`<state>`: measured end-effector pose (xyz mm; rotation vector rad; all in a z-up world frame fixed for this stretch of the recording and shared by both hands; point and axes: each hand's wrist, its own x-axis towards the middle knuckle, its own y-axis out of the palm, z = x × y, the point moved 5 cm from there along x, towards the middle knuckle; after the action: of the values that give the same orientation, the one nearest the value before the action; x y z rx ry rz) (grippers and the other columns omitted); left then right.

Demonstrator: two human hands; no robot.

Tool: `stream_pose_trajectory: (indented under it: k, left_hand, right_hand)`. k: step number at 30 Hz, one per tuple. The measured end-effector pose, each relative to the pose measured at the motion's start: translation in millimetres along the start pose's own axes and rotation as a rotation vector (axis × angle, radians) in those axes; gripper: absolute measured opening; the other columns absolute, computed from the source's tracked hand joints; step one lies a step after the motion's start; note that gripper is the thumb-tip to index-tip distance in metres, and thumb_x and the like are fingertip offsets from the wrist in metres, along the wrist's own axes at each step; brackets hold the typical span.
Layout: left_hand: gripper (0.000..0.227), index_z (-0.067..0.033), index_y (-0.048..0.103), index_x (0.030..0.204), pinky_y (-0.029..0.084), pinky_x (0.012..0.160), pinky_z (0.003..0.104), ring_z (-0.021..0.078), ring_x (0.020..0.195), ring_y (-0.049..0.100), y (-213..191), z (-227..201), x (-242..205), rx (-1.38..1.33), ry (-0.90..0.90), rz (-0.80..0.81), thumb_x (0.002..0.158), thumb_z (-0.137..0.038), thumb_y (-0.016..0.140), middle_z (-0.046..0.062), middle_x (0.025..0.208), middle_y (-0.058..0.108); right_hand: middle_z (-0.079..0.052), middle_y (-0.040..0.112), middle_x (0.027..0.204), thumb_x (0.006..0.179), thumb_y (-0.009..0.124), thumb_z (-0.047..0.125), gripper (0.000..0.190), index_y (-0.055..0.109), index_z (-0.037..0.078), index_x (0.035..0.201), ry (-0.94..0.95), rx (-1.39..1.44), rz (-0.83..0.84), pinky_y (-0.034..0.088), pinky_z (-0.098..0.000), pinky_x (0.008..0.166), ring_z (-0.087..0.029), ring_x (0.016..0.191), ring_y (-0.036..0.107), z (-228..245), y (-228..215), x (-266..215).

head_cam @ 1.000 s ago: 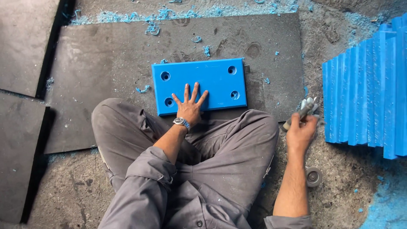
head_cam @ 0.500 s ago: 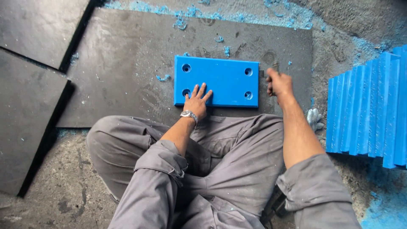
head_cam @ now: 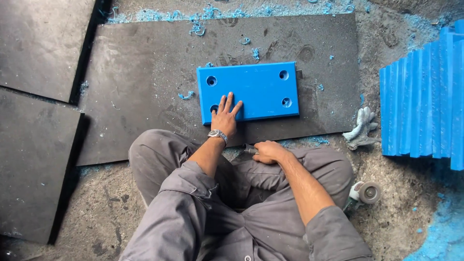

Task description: Finishing the edges of blue plastic blocks using an angle grinder and checking them for quality.

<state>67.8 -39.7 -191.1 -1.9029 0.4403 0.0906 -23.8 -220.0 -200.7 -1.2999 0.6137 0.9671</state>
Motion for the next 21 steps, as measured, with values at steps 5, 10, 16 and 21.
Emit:
stream_pose_trajectory:
  k: [5, 10, 16, 21]
  left_hand:
    - [0.066, -0.0308, 0.042, 0.152, 0.027, 0.111, 0.073, 0.0343, 0.156, 0.017, 3.3, -17.3, 6.7, 0.134, -0.066, -0.012, 0.091, -0.012, 0.059, 0.011, 0.17, 0.011]
    - [0.066, -0.0161, 0.042, 0.159, 0.015, 0.126, 0.069, 0.0376, 0.161, 0.019, 59.9, -28.7, 17.5, 0.152, 0.043, -0.174, 0.096, -0.017, 0.06, 0.018, 0.174, 0.016]
    - [0.079, -0.0371, 0.029, 0.157, 0.007, 0.117, 0.075, 0.0375, 0.157, 0.007, 21.4, -66.8, 19.9, 0.076, 0.165, 0.055, 0.088, -0.019, 0.061, 0.01, 0.17, 0.004]
    - [0.088, -0.0424, 0.024, 0.161, 0.008, 0.12, 0.072, 0.037, 0.158, 0.008, 36.6, -55.3, 24.2, 0.13, 0.157, -0.062, 0.088, -0.012, 0.062, 0.01, 0.172, 0.004]
  right_hand:
    - [-0.024, 0.072, 0.112, 0.09, 0.064, 0.049, 0.049, 0.067, 0.009, 0.119, -0.053, 0.271, -0.365, 0.053, -0.0522, 0.092, -0.043, 0.108, 0.067, -39.2, -30.2, -0.4]
    - [-0.028, 0.071, 0.108, 0.104, 0.055, 0.049, 0.049, 0.056, 0.004, 0.122, 0.236, 0.425, -0.631, 0.05, -0.0573, 0.09, -0.047, 0.104, 0.066, -114.6, -80.2, -10.5]
    - [-0.017, 0.07, 0.111, 0.099, 0.06, 0.036, 0.035, 0.066, 0.009, 0.121, 0.139, 0.195, -0.775, 0.053, -0.0574, 0.082, -0.042, 0.098, 0.069, -147.9, -132.3, -26.2]
    - [-0.01, 0.071, 0.103, 0.087, 0.073, 0.037, 0.03, 0.076, 0.016, 0.108, 0.042, -0.064, -0.705, 0.056, -0.0543, 0.079, -0.038, 0.091, 0.07, -128.8, -160.0, -20.8]
